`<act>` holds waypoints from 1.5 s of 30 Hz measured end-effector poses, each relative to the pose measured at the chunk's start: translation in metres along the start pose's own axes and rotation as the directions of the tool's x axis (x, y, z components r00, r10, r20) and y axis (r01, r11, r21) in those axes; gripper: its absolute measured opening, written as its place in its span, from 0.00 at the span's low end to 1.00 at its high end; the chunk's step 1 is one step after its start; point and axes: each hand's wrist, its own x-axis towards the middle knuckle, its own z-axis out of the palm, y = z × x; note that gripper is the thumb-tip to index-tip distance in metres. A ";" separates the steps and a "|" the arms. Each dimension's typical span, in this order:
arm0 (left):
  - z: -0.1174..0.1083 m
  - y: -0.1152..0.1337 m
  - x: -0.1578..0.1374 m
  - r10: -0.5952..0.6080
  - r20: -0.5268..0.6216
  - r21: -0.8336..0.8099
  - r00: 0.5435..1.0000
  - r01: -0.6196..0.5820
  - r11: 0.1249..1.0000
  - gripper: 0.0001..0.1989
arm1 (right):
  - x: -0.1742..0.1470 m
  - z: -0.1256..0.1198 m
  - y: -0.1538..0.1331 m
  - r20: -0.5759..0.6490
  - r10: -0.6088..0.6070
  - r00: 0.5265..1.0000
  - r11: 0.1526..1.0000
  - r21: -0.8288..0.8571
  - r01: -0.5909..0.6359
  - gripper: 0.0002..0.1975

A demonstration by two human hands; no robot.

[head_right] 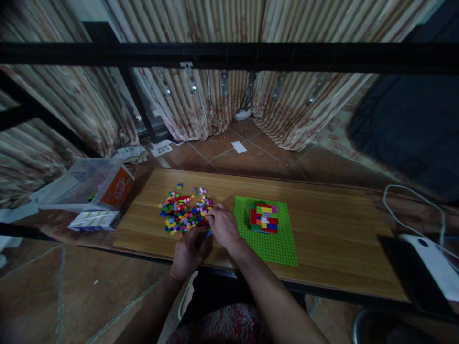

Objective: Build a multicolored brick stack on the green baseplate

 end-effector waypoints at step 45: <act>0.004 -0.002 -0.001 0.004 -0.048 0.099 0.999 0.001 0.995 0.11 | 0.003 -0.102 0.110 -0.020 0.437 0.899 0.867 0.274 -0.415 0.06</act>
